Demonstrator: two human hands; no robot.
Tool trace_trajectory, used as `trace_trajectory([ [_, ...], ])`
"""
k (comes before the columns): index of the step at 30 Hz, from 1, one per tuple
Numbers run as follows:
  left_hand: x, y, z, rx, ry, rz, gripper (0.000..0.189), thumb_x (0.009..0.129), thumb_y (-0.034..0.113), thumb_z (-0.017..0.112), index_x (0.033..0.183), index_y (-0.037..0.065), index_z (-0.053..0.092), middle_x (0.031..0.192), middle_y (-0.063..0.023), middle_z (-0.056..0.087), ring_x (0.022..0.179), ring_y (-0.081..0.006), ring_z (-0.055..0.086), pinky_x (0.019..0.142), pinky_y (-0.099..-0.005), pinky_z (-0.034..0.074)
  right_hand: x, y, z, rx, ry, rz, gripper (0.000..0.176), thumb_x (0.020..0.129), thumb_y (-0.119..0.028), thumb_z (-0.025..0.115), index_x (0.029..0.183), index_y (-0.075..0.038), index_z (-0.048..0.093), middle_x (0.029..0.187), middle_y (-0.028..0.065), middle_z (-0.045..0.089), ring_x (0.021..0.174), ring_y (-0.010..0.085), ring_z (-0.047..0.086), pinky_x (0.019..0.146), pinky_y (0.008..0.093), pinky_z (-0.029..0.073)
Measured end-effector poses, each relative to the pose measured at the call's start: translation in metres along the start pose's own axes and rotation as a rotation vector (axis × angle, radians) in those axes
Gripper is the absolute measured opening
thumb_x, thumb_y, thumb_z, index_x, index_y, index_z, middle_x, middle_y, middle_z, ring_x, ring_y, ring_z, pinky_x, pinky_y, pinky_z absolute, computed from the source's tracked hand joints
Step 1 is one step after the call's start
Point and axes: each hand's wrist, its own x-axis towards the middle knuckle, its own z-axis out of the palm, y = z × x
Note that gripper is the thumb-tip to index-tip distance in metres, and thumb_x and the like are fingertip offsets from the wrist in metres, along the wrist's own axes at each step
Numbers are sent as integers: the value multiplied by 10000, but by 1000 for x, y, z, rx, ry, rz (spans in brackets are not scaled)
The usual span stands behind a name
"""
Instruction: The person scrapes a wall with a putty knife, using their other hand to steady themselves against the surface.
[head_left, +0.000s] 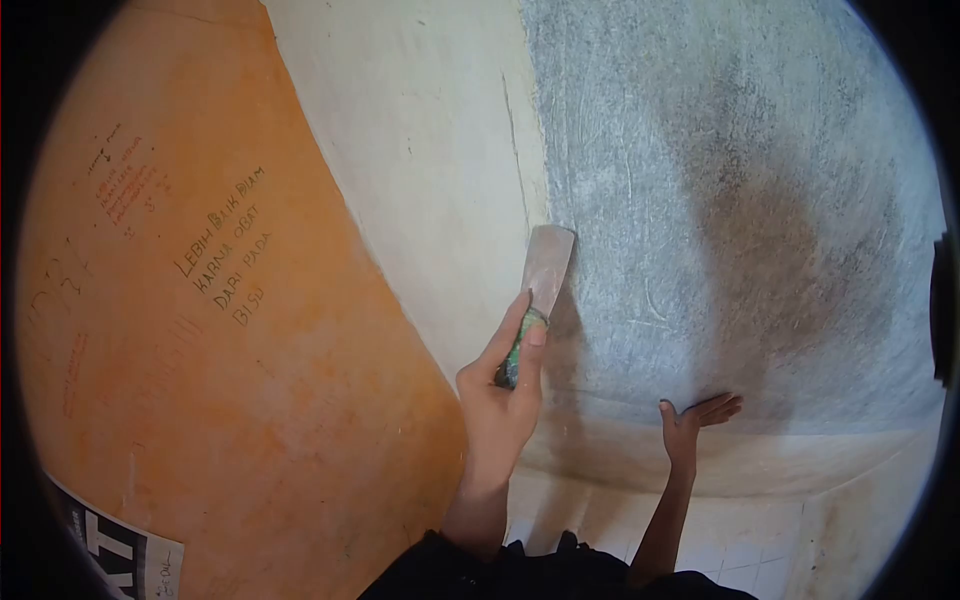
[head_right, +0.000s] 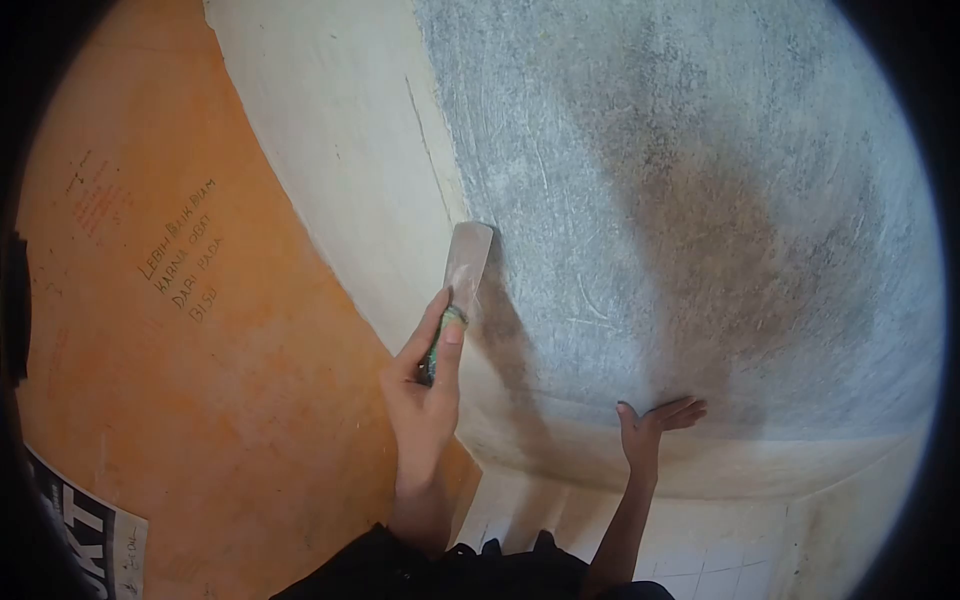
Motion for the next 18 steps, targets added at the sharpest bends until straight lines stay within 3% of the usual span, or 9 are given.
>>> trace_trajectory([
  [2,-1,-7,-6,-37,-15,-53,387,995,162,644,1329,-31,611,1211,-149,682,1103,-138,594,986,-271,438,0,0,0,-1,1,-1,1309,847,-546,706,1494,43,-268,1563,326,-298,1440,496,-300,1136,634,-159],
  [4,-3,-24,-2,-20,-9,70,386,998,152,636,1338,-28,604,1208,-143,683,1099,-138,593,993,-273,434,0,0,0,-12,15,-11,1312,845,-553,705,1495,41,-267,1565,324,-298,1441,496,-297,1137,635,-155],
  [18,8,-1,-5,-27,-18,5,390,1005,156,627,1345,-32,596,1180,-124,687,1070,-121,584,974,-258,438,-4,8,-3,35,-52,65,1332,830,-512,730,1484,43,-289,1551,340,-306,1431,499,-315,1137,625,-175],
])
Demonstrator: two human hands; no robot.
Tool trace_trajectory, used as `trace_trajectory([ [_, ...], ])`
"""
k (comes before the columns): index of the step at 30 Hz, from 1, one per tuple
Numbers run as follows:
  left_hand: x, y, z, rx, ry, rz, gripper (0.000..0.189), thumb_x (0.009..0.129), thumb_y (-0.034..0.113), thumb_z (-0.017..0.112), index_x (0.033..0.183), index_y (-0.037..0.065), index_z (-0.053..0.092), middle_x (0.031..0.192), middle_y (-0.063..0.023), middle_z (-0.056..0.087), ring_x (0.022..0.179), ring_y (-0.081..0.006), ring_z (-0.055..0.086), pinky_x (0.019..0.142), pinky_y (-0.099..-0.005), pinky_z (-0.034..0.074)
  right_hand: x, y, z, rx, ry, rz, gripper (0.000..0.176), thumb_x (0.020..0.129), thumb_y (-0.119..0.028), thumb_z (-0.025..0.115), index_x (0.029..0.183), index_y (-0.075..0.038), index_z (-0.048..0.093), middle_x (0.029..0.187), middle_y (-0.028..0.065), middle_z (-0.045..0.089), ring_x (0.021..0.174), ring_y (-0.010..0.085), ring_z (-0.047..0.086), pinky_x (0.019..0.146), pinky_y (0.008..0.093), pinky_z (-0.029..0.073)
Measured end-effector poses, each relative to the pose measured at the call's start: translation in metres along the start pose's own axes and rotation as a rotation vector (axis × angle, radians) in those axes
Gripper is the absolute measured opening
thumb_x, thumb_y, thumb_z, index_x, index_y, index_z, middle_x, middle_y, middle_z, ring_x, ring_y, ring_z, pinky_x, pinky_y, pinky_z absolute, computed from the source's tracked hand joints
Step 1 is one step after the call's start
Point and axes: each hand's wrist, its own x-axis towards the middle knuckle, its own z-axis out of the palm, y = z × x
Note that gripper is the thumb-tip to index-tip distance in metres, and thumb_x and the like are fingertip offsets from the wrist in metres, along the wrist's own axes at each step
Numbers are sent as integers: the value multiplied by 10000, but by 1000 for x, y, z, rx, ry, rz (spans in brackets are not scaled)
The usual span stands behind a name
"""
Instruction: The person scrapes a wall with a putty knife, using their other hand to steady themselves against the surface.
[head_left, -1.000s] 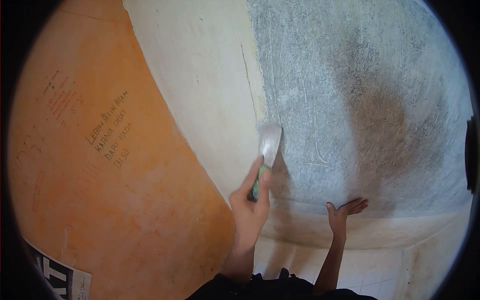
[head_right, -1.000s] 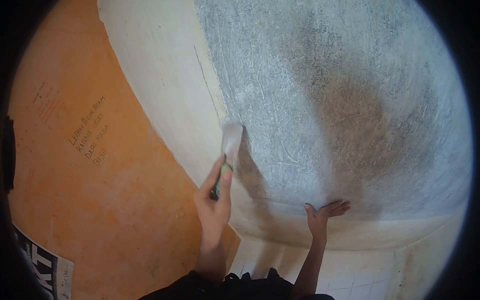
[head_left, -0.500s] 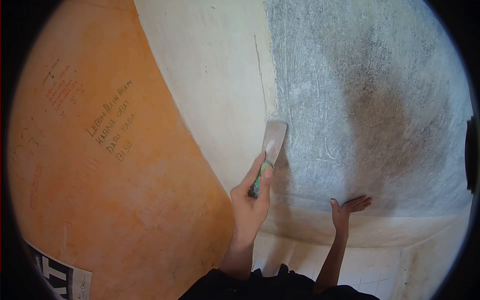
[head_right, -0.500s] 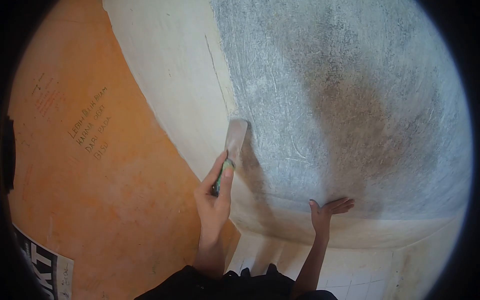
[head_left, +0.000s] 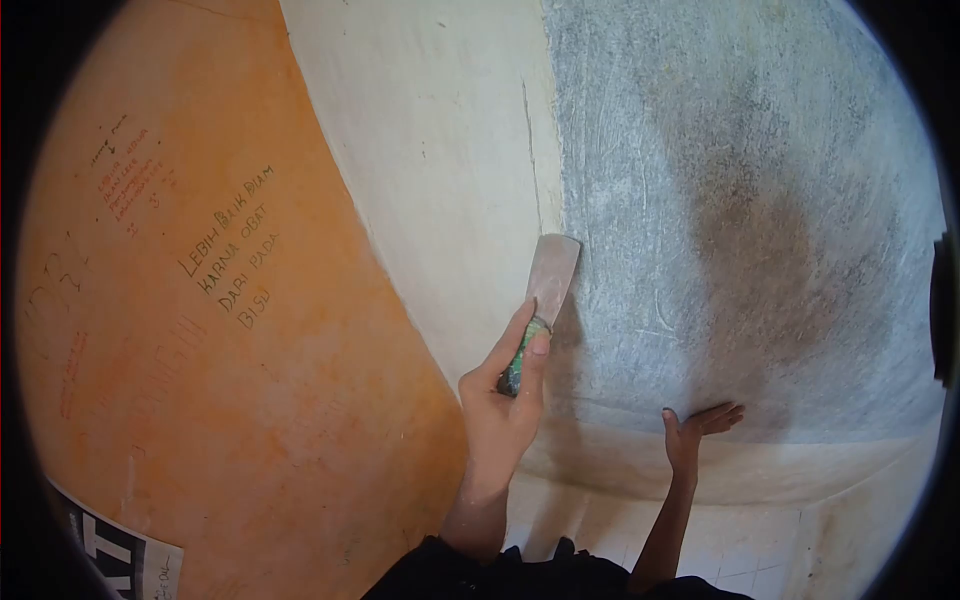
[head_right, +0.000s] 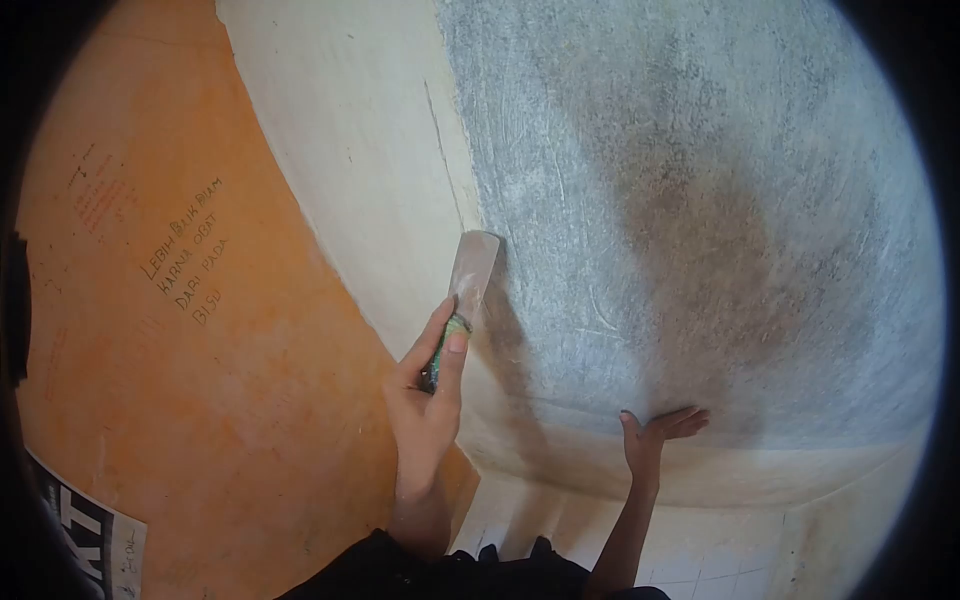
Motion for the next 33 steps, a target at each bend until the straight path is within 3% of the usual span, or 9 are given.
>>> trace_trajectory([
  [14,-1,-10,1,66,-37,27,403,1002,173,634,1344,-37,594,1236,-140,672,1107,-138,591,988,-275,444,9,-8,7,-10,34,-47,1342,840,-562,715,1471,62,-292,1537,353,-321,1415,517,-329,1121,656,-168],
  [17,1,11,2,76,-16,-105,400,997,165,641,1344,-30,598,1237,-142,672,1104,-137,595,986,-274,446,-2,-4,3,-39,52,-79,1307,855,-562,690,1485,51,-277,1555,333,-308,1436,496,-307,1136,645,-149],
  [19,5,1,-2,12,-1,24,397,997,165,642,1342,-26,601,1231,-143,672,1088,-130,594,981,-269,445,1,-3,8,-35,58,-73,1288,865,-531,695,1489,55,-267,1557,338,-299,1438,497,-302,1135,639,-155],
  [33,4,3,10,118,2,56,388,1000,155,631,1327,-52,603,1185,-138,686,1032,-124,595,942,-267,459,-1,9,15,-3,39,-28,1308,855,-505,719,1475,63,-283,1542,349,-316,1424,508,-320,1120,645,-178],
])
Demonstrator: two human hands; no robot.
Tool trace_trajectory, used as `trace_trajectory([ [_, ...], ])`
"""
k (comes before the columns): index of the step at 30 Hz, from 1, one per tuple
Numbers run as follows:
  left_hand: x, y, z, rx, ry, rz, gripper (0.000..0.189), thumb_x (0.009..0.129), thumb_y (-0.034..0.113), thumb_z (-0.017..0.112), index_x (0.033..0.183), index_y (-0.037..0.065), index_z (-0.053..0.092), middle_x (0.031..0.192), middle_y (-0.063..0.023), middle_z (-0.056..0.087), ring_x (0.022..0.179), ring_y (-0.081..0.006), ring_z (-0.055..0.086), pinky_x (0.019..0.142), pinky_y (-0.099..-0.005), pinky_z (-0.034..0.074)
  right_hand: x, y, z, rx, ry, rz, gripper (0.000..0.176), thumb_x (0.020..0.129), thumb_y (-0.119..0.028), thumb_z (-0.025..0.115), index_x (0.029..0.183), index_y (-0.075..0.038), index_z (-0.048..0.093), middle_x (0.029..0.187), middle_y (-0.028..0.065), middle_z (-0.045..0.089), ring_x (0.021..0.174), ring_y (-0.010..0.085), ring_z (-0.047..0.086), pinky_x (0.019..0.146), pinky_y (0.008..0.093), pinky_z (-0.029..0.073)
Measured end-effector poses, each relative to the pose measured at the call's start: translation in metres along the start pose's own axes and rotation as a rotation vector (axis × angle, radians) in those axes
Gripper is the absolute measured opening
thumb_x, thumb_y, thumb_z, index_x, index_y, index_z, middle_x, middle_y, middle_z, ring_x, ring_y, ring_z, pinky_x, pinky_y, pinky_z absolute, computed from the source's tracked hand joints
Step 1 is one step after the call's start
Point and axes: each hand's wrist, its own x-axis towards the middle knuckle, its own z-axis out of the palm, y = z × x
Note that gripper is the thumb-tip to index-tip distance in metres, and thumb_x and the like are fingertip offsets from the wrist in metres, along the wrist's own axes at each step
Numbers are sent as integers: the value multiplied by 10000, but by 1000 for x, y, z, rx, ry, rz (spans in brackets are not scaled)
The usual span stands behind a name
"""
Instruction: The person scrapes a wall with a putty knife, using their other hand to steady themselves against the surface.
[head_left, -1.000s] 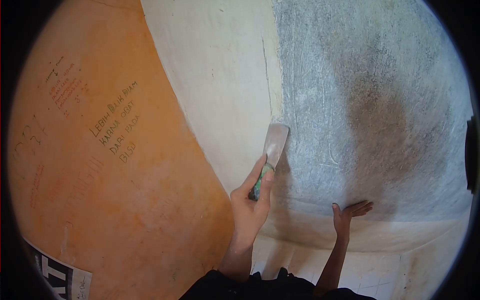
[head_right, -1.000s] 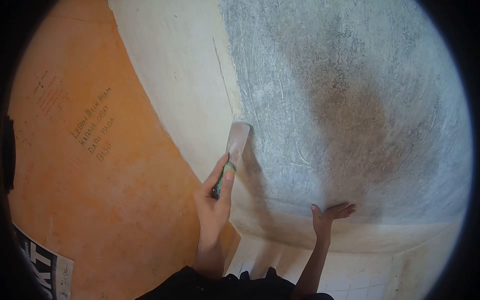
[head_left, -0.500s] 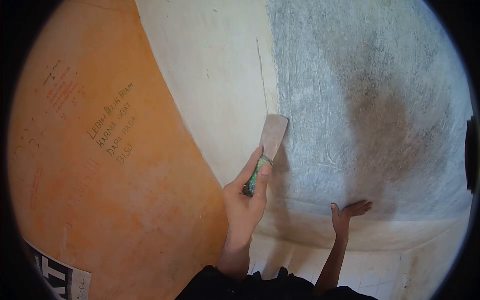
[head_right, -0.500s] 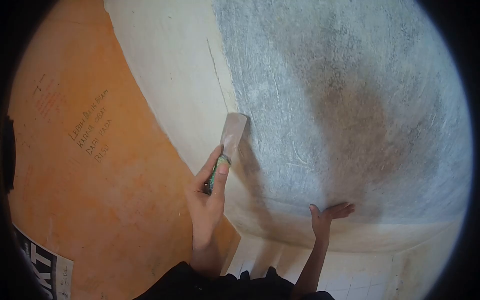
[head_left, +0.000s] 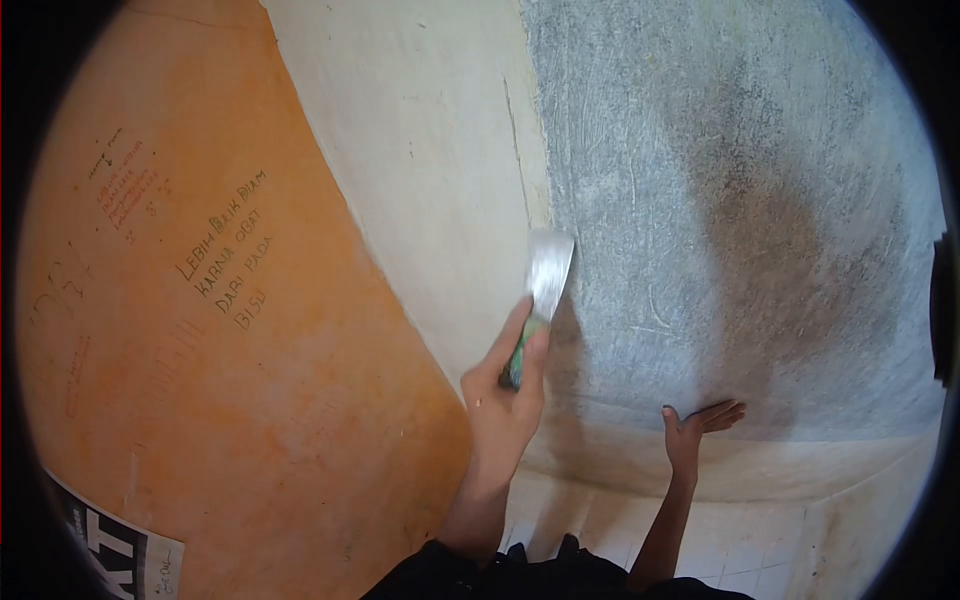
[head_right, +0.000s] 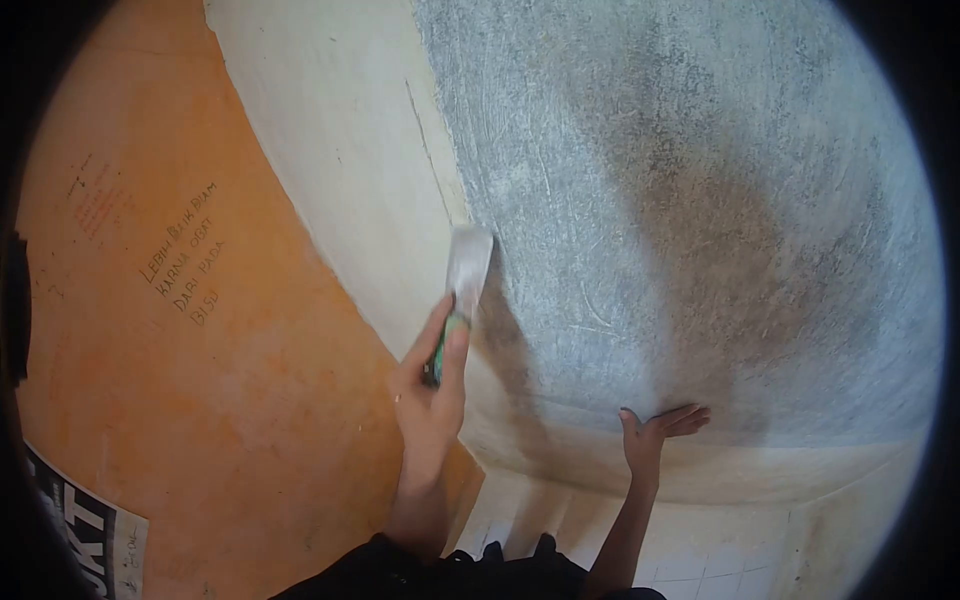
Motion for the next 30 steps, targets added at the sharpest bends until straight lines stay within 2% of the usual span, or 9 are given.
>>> trace_trajectory([
  [8,-7,-14,2,-26,24,48,388,1002,154,625,1329,-53,599,1202,-137,684,1056,-129,600,947,-269,461,-10,5,-12,-2,0,5,1292,860,-488,717,1484,54,-277,1550,339,-312,1431,498,-316,1124,634,-181],
  [10,6,-17,12,2,128,202,377,999,175,635,1331,-2,620,898,-61,686,815,-69,553,755,-231,483,-9,6,-10,0,-1,14,1288,861,-483,716,1486,52,-275,1552,337,-311,1432,495,-315,1124,631,-182],
  [14,32,24,16,-109,164,221,377,1000,153,628,1335,-19,611,888,-48,675,816,-61,548,744,-240,486,-1,-15,-14,-17,-20,-29,1280,864,-475,715,1490,47,-272,1556,332,-309,1436,490,-313,1126,626,-184],
  [16,14,16,15,-88,79,124,395,1003,159,614,1340,-46,592,1225,-174,684,1126,-158,607,996,-300,455,5,-19,-12,-13,-1,-38,1277,865,-470,715,1492,45,-271,1558,329,-308,1438,487,-312,1127,623,-185],
  [20,-22,-24,18,-65,6,-23,398,1004,159,615,1344,-47,587,1224,-157,684,1121,-146,598,988,-300,459,6,-16,-15,2,-11,-30,1322,837,-498,735,1487,48,-278,1553,337,-310,1433,494,-316,1127,633,-179],
  [22,-18,-18,17,-33,98,137,389,1003,147,622,1348,-29,595,875,-27,662,805,-59,544,738,-241,487,3,-11,-13,-4,-28,-58,1305,864,-565,684,1469,95,-266,1530,374,-310,1418,534,-308,1113,667,-169],
  [24,-9,-7,10,-94,91,56,386,1000,145,625,1344,-29,598,926,-66,699,857,-74,572,790,-257,498,2,-10,-15,-14,-54,-33,1333,851,-579,694,1464,89,-282,1515,379,-332,1407,540,-321,1111,675,-163],
  [27,-5,-5,1,-104,52,154,383,994,136,630,1337,-31,602,990,-125,731,917,-94,599,828,-264,499,9,-17,-13,30,-62,43,1366,818,-555,735,1477,40,-303,1538,346,-325,1425,495,-329,1126,644,-176],
  [30,-22,-18,1,-85,-34,-83,373,1000,137,625,1323,-48,607,1153,-157,702,1050,-122,605,929,-258,473,6,-10,-16,19,-56,57,1368,818,-560,731,1475,38,-309,1538,344,-327,1424,494,-332,1126,639,-179],
])
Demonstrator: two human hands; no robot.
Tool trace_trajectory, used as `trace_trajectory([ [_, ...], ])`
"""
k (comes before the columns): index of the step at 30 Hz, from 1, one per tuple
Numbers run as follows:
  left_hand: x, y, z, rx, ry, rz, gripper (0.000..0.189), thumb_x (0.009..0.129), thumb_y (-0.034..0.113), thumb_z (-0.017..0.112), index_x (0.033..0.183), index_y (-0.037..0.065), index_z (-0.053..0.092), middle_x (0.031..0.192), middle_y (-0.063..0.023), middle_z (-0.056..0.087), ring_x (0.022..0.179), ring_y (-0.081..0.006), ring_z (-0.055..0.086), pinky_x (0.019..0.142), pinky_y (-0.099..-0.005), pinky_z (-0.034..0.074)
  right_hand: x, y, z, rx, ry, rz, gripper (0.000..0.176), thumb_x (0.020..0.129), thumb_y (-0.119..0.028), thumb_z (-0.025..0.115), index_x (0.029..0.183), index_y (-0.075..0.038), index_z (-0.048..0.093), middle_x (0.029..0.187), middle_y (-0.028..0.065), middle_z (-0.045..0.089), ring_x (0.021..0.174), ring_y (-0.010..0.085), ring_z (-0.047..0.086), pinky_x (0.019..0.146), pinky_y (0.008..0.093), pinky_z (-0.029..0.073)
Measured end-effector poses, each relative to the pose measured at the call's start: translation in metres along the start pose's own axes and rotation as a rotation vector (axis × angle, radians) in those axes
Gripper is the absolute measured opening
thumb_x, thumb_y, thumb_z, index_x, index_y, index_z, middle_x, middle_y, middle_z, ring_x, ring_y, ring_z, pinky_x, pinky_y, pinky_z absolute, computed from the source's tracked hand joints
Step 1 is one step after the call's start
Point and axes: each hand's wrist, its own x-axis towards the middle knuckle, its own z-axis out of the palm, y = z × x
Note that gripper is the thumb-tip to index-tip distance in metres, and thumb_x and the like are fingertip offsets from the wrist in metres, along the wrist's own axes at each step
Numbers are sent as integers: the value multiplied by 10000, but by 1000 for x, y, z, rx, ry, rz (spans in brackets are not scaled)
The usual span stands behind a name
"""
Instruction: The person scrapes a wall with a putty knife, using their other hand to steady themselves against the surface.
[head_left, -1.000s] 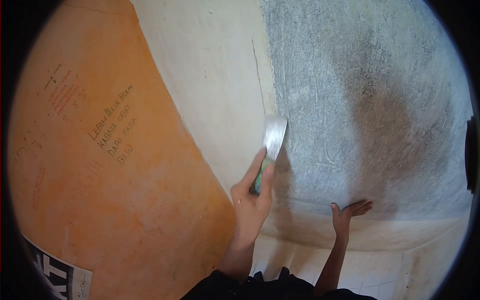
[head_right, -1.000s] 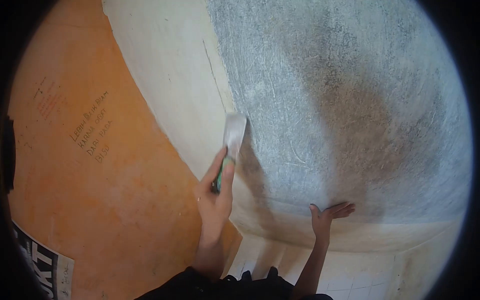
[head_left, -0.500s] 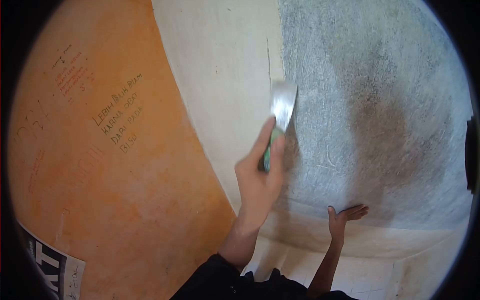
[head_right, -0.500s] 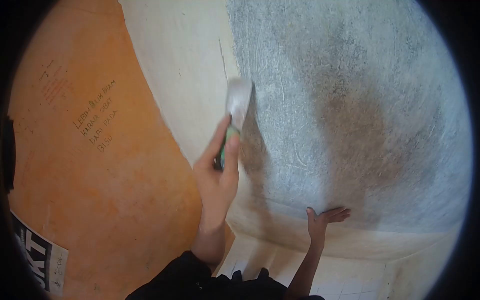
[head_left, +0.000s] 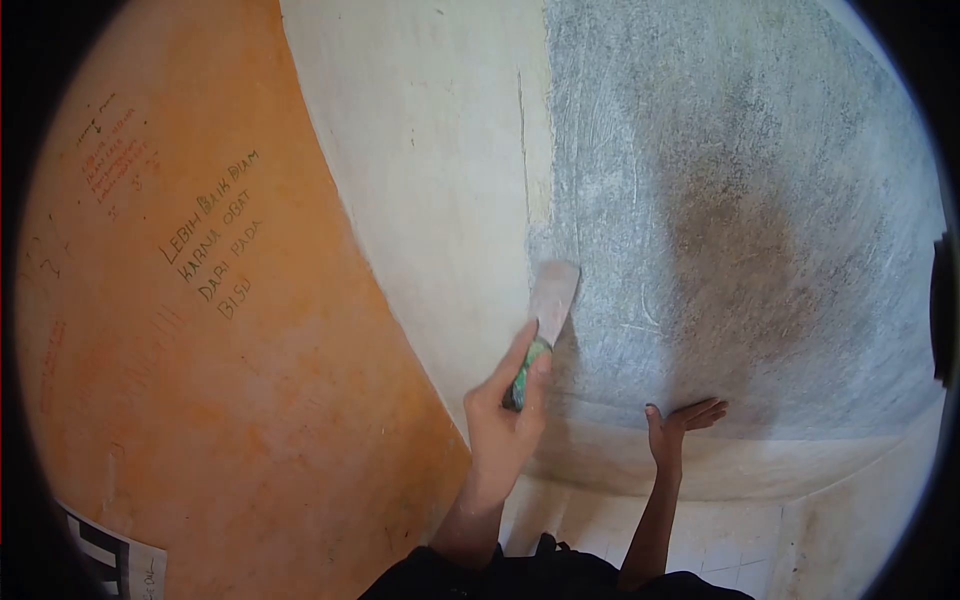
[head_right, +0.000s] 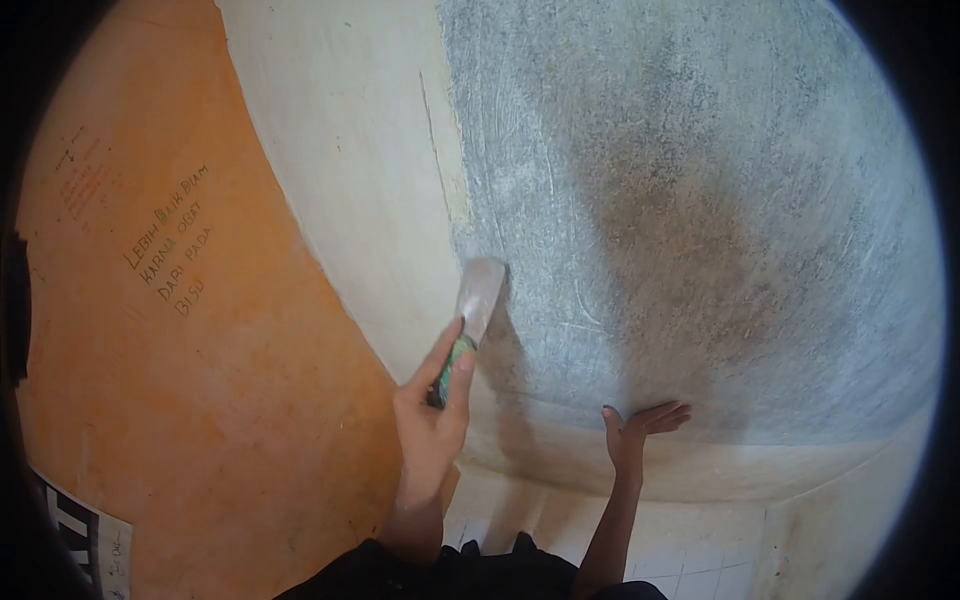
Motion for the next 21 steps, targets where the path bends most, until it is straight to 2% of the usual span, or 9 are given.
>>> trace_trajectory([
  [2,-2,-14,6,28,54,144,365,1000,139,626,1332,-11,617,1095,-132,717,948,-83,601,838,-236,493,0,7,3,-49,-6,-39,1357,823,-558,724,1478,41,-302,1540,342,-325,1424,493,-332,1129,633,-179],
  [5,21,26,7,-6,40,105,360,999,144,629,1330,4,625,1084,-134,720,930,-86,602,842,-246,495,-1,0,2,-39,3,-33,1348,828,-560,720,1483,48,-289,1543,340,-323,1426,493,-329,1131,632,-176],
  [9,18,17,-1,-20,18,110,365,999,156,632,1322,-15,624,1098,-139,719,960,-95,606,870,-251,490,-4,3,1,-70,10,-52,1335,837,-548,718,1485,49,-285,1544,339,-322,1428,501,-318,1129,637,-173],
  [11,10,-13,3,77,100,298,364,997,162,629,1314,-15,625,1014,-193,745,911,-103,650,804,-268,518,0,-1,0,-42,14,-43,1334,839,-549,717,1486,44,-287,1546,338,-320,1432,505,-306,1130,641,-167],
  [14,30,3,10,67,127,371,360,995,159,628,1309,-19,626,1025,-197,743,935,-119,659,810,-272,521,0,-3,-1,-19,-20,-41,1368,833,-587,718,1463,73,-301,1514,361,-352,1407,524,-337,1116,666,-167],
  [15,37,17,10,66,130,358,360,995,159,628,1309,-19,626,1025,-197,743,935,-119,659,810,-272,521,-1,-2,-3,-28,-29,-41,1368,833,-587,718,1463,73,-301,1514,361,-352,1407,524,-337,1116,666,-167],
  [17,51,53,6,-43,52,153,364,991,147,629,1304,-39,621,1085,-214,729,1008,-139,650,888,-284,504,1,-3,-1,-32,-2,-48,1371,831,-598,715,1465,67,-302,1515,358,-353,1408,522,-338,1113,672,-162],
  [21,32,17,5,-12,76,264,366,992,147,628,1310,-35,619,1077,-196,731,1010,-117,630,894,-278,496,0,-3,0,-36,5,-40,1333,838,-573,706,1491,38,-283,1546,338,-318,1431,510,-304,1130,646,-160],
])
